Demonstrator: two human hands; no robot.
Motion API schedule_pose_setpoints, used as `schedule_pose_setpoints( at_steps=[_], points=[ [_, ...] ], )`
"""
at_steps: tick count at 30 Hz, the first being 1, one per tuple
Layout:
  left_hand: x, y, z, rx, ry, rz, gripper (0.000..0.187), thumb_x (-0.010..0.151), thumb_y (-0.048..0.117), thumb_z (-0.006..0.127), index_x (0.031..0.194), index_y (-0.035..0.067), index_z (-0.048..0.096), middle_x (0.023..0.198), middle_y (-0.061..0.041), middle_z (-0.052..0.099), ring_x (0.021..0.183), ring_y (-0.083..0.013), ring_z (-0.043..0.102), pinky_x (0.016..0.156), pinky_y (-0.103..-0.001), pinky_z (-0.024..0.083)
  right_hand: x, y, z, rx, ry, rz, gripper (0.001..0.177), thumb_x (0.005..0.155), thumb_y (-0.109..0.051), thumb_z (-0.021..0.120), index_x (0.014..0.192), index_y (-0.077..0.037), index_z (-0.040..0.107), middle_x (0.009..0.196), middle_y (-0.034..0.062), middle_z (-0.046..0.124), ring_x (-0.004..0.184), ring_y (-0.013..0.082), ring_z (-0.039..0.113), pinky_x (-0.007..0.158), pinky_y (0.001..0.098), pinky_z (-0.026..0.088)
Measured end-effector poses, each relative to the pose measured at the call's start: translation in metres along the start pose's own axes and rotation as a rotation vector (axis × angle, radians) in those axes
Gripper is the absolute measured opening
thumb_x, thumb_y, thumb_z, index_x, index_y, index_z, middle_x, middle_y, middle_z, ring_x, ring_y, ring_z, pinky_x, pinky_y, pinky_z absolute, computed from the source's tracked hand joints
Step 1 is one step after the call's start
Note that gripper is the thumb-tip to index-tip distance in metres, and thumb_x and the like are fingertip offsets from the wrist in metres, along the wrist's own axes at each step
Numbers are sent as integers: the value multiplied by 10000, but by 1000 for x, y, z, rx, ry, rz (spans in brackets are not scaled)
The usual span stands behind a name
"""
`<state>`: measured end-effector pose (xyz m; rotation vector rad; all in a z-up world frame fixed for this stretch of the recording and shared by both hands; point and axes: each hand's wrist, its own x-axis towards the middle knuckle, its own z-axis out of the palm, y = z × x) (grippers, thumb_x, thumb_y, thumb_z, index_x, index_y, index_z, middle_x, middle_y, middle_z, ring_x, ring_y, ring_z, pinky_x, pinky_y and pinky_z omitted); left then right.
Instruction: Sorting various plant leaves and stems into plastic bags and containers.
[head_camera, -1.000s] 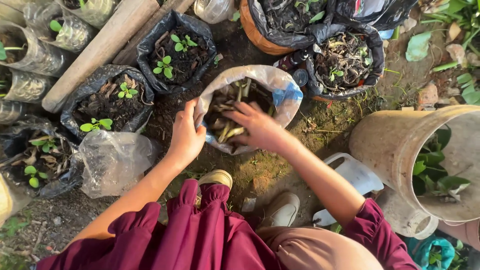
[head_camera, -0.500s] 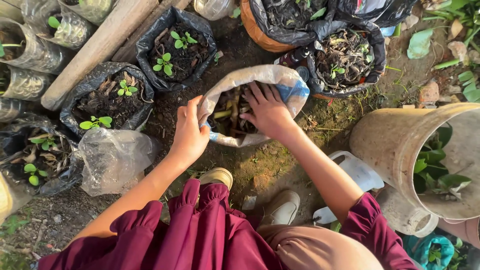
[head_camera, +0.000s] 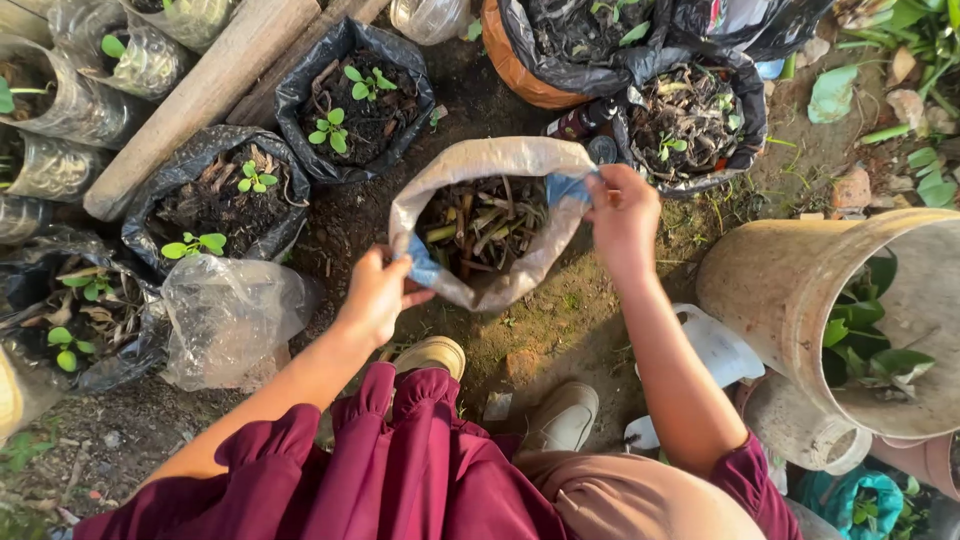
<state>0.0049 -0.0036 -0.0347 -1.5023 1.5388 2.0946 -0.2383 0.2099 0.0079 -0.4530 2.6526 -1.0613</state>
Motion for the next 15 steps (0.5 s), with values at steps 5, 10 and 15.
schedule_pose_setpoints(
  at_steps=[5,10,15],
  points=[
    [31,-38,-28,-719,-97,-159,211,1008,46,458,1207,12,520,1195,-156,624,1104,-298,646,1028,-617,531,23,59,9,1311,-249,639,90,1040,-140,551,1117,-118,593,1108,54,691,1047,232,694,943,540,582],
    [28,-34,-36,-862,-156,-172,261,997,29,442,1231,4,556,1270,-167,628,1183,-306,636,1079,-579,513,20,75,18,1382,-257,726,233,1057,-150,506,1242,-53,608,1163,84,703,1098,236,672,1006,492,528],
    [50,-52,-46,-992,-239,-107,332,1023,32,391,1290,-80,552,1336,-209,630,1234,-314,639,1116,-515,507,25,107,35,1765,-413,651,293,1172,-88,495,1357,93,633,1227,176,704,1060,241,663,990,394,547]
  ],
)
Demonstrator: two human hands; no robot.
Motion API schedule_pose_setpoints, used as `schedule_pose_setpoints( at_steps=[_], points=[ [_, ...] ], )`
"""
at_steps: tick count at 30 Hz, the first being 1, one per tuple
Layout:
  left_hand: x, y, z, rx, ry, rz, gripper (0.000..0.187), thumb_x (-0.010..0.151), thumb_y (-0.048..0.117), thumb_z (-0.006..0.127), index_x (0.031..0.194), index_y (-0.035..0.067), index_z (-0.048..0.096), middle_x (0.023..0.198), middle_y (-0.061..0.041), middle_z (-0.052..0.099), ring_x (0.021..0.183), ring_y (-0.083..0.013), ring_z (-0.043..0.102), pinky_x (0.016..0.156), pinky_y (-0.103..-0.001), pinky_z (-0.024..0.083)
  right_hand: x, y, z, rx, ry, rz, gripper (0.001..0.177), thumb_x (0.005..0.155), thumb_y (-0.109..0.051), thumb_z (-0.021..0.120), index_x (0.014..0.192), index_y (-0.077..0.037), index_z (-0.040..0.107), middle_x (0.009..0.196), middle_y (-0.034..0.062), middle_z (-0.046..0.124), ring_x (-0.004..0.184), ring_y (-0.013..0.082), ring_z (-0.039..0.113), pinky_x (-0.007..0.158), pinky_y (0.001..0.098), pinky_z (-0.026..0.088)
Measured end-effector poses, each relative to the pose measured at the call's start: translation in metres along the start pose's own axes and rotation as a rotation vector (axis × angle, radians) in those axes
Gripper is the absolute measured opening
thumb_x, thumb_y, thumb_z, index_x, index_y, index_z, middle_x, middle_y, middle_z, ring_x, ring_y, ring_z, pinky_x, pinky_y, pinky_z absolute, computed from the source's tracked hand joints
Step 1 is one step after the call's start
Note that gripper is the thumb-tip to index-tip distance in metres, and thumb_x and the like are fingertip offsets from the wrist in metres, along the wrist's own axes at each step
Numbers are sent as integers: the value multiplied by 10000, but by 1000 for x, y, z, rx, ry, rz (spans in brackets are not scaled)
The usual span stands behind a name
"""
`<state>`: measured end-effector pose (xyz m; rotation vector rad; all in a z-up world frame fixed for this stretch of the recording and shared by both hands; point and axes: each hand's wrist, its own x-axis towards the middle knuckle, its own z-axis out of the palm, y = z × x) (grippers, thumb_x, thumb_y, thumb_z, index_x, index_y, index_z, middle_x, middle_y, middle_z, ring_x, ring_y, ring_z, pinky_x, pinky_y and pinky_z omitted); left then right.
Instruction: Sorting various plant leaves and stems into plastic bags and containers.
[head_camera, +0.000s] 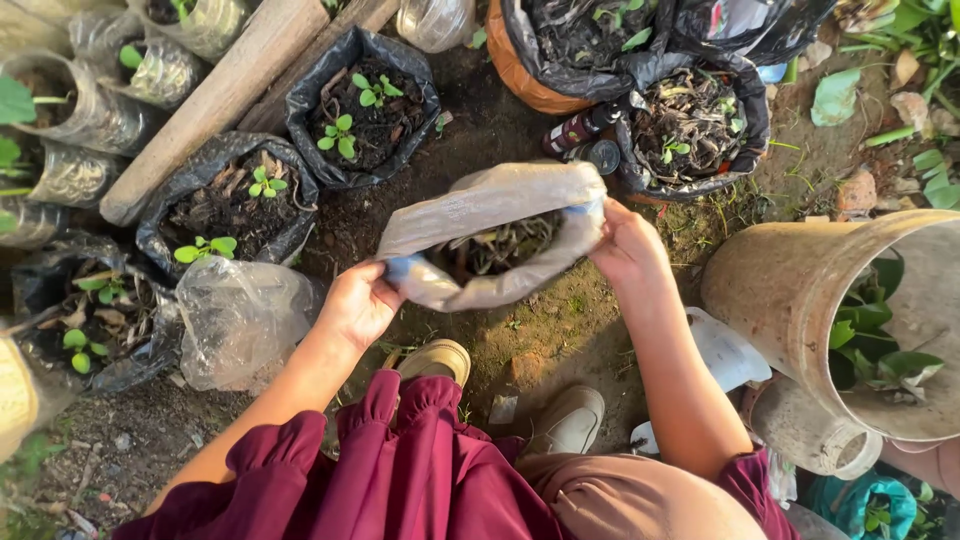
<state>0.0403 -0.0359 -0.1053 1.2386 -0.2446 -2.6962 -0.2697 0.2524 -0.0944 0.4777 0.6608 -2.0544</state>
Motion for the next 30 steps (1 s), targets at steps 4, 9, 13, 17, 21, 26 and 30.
schedule_pose_setpoints(
  at_steps=[4,9,13,17,21,26,30],
  points=[
    [-4,11,15,-40,25,14,327,1037,99,395,1224,-90,586,1217,-195,677,1088,-299,692,1006,-474,563,-27,19,69,-365,265,-52,263,1032,-142,451,1119,-6,658,1012,89,735,915,202,718,837,385,608],
    [7,9,-6,27,13,161,242,1000,187,441,1092,34,604,1031,-100,685,895,-261,700,826,-480,599,-11,37,52,-820,302,-371,201,1057,-168,558,1019,0,661,834,33,706,720,143,662,670,314,578],
    [10,-8,-13,224,81,150,260,976,216,485,1110,29,605,1042,-96,667,927,-240,676,851,-459,591,-11,25,46,-1307,316,-470,258,1104,-176,605,986,45,663,790,-18,568,721,84,450,621,281,389],
    [-49,3,61,983,180,356,427,857,152,590,1228,-42,502,1133,-176,610,1013,-281,633,916,-480,539,-41,11,87,-1492,82,-593,254,1011,-48,494,1256,-19,556,1019,42,613,915,109,562,825,259,486],
    [-78,9,132,1682,77,1000,637,768,96,695,1318,-92,435,1206,-237,552,1099,-366,588,984,-481,462,-58,26,131,-1869,-158,-941,413,969,-7,637,1363,-28,515,1258,179,600,1215,259,581,1052,384,460],
    [-28,2,117,1964,-127,1276,344,940,114,684,1251,-4,596,1111,-172,633,1011,-352,633,900,-434,504,-18,36,113,-1844,-42,-718,139,991,-148,704,1053,-24,715,1023,94,695,949,196,688,837,334,545],
    [12,17,111,1825,-110,1002,137,1023,115,619,1105,14,664,879,-116,673,821,-293,656,756,-411,515,-3,24,109,-1768,31,-574,182,994,-174,707,986,8,715,770,58,698,730,185,622,687,344,521]
  ],
)
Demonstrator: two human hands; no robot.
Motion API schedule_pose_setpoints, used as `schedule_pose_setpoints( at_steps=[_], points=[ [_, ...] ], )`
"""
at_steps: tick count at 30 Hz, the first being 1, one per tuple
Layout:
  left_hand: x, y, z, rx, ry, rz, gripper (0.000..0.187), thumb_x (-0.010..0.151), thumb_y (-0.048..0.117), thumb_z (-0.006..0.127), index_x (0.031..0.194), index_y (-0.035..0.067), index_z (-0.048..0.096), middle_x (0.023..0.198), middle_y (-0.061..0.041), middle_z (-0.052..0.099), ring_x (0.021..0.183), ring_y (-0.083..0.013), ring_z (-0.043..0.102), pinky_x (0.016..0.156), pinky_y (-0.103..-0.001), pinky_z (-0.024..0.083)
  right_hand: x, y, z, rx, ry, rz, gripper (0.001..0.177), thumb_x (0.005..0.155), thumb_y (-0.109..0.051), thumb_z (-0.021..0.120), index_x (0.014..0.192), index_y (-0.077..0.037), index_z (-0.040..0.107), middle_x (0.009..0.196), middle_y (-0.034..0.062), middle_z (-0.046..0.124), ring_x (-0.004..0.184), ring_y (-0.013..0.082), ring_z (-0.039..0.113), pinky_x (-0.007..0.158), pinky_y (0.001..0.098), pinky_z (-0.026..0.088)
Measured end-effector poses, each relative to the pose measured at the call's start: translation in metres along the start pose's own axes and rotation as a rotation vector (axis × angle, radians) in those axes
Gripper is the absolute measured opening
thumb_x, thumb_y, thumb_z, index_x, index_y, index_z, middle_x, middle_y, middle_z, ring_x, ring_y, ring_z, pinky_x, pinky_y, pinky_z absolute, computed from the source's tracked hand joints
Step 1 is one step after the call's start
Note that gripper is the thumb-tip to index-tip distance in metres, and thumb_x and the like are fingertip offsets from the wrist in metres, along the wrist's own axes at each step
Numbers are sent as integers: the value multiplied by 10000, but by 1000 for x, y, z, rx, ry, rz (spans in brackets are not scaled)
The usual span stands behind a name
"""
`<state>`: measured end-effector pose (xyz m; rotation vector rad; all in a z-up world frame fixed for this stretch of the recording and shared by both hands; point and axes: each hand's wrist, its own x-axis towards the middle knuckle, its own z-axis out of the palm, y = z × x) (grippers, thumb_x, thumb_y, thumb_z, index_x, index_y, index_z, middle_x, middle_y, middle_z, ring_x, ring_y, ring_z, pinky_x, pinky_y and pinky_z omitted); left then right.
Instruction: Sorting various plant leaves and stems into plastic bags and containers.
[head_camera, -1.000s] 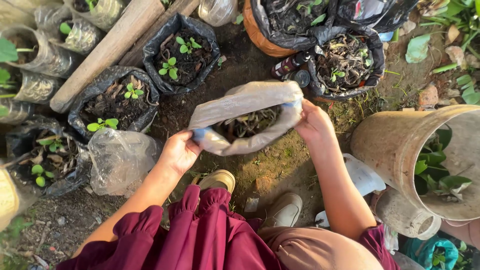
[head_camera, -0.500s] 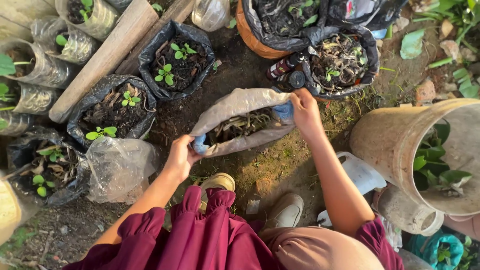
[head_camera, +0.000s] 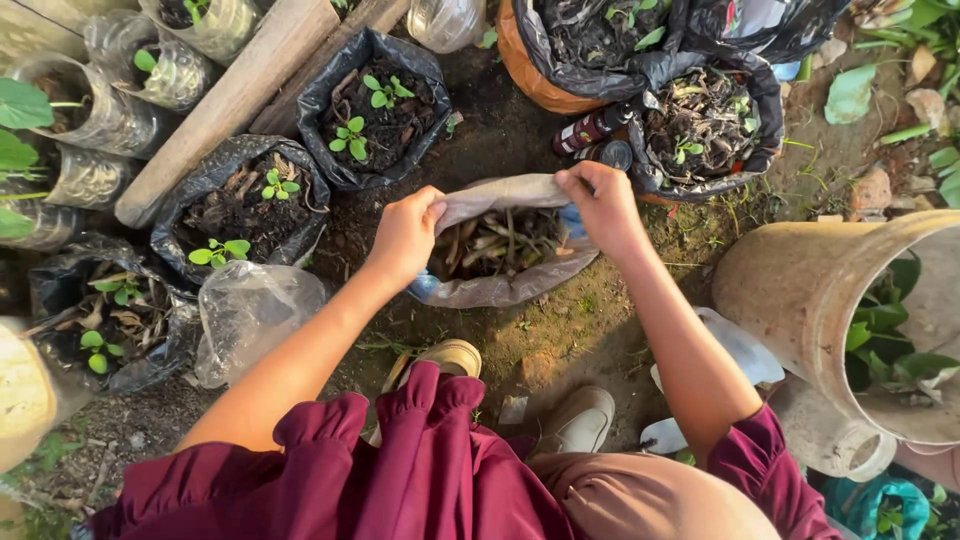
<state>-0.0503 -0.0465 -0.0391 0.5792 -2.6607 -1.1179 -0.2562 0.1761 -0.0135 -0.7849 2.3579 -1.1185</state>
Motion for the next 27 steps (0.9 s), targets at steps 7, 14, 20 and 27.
schedule_pose_setpoints(
  at_steps=[7,14,20,27],
  points=[
    [7,-62,27,-488,-373,-531,365,1071,310,597,980,-30,691,749,-66,609,686,-205,559,639,-410,471,26,-3,4,-410,-33,-71,410,1008,-335,723,776,-1,671,667,183,627,605,365,602,586,463,462],
    [-48,-27,0,-43,-105,-409,454,963,403,694,1048,-41,659,937,-159,693,862,-270,652,767,-444,540,24,-4,-2,-312,94,-33,371,1061,-312,661,891,14,605,718,227,633,698,459,619,619,506,489],
    [-70,-72,50,-1220,-214,-881,311,1060,272,578,1086,-27,660,875,-21,679,770,-148,599,686,-340,507,21,-17,-6,-210,207,2,268,1051,-257,664,957,-6,675,786,221,664,726,450,641,642,481,519],
    [-38,-50,0,-379,-294,-476,295,1002,155,573,1184,-61,656,838,-76,668,751,-166,595,664,-353,502,-66,-62,-114,-295,340,-339,275,941,-124,763,1165,9,674,1114,195,679,1009,415,688,869,454,552]
  ],
)
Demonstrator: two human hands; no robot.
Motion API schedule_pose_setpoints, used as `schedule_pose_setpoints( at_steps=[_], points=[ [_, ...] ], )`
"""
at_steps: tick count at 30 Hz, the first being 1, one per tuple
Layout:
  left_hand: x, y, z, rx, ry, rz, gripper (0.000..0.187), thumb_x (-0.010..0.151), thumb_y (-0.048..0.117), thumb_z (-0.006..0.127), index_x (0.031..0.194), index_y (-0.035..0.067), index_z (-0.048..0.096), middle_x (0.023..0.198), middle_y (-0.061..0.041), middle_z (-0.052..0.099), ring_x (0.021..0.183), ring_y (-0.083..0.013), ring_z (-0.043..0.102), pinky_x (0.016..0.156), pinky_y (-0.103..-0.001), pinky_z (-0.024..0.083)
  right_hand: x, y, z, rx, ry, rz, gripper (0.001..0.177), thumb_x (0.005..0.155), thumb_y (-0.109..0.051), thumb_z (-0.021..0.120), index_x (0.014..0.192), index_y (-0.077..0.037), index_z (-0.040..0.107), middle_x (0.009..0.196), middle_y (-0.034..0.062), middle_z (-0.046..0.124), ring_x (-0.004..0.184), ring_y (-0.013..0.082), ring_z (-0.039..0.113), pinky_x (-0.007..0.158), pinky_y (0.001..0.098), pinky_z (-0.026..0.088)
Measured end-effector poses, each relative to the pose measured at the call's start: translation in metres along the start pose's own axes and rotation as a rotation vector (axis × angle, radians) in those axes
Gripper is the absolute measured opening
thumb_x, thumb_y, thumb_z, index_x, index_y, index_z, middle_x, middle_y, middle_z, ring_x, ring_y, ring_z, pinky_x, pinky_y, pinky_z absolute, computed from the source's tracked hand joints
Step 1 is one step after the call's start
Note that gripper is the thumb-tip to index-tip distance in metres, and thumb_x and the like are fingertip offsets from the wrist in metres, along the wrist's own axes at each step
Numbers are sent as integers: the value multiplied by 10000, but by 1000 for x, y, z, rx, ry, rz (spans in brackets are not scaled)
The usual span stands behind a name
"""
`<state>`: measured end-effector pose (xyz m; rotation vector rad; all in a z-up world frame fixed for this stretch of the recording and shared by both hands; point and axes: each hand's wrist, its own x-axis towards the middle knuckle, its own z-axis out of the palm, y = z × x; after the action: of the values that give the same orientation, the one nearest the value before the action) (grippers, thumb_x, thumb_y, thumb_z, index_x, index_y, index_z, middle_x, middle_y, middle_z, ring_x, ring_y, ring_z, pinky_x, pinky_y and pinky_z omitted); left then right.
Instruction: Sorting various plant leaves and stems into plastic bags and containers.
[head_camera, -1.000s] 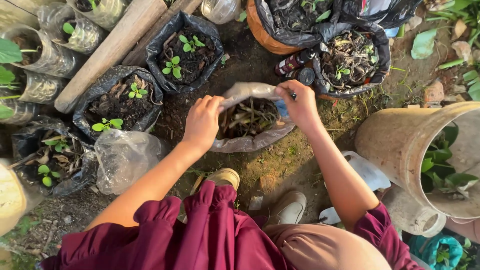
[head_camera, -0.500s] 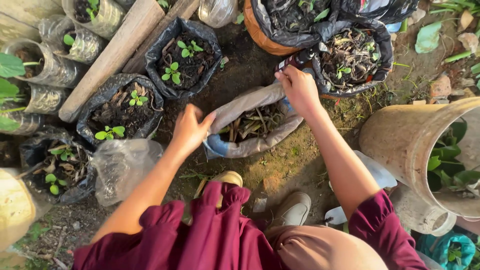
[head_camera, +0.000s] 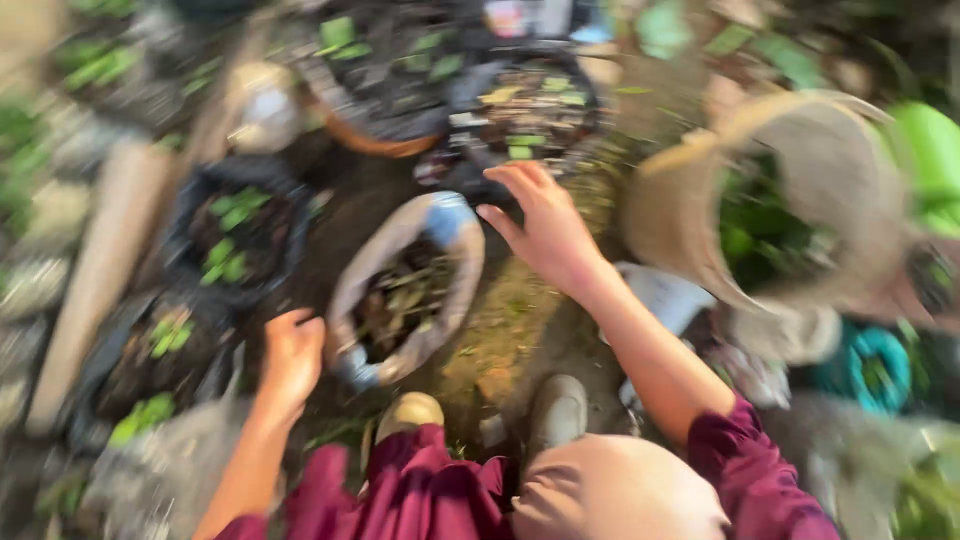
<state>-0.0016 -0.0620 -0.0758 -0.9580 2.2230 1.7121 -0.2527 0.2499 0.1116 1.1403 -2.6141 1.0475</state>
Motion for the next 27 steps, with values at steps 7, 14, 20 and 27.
schedule_pose_setpoints(
  at_steps=[7,14,20,27],
  points=[
    [-6,70,-16,185,96,256,498,1075,268,619,1433,-17,423,1236,-175,640,1075,-223,628,936,-364,510,-93,127,-194,-137,241,533,286,962,-171,750,1227,-82,688,1206,115,705,1056,298,737,874,392,596],
    [-17,133,14,363,67,222,578,1006,276,617,1437,-38,396,1276,-204,621,1127,-282,651,898,-409,544,-153,255,-197,-439,-391,1110,1090,757,-867,617,1596,-233,329,1456,352,420,1350,503,433,1122,577,377],
    [-22,143,20,386,35,244,617,1007,300,615,1455,-49,375,1331,-221,587,1189,-293,626,905,-422,546,-118,239,-153,-276,-668,1260,1314,611,-913,541,1663,-424,-78,1687,323,-73,1533,548,117,1259,581,190],
    [-23,126,29,388,55,150,625,991,306,618,1445,-47,373,1336,-219,580,1192,-290,624,909,-418,551,-154,287,-123,-275,-686,1076,1369,636,-810,721,1640,-356,-91,1617,389,-146,1513,567,103,1221,613,218]
  ],
)
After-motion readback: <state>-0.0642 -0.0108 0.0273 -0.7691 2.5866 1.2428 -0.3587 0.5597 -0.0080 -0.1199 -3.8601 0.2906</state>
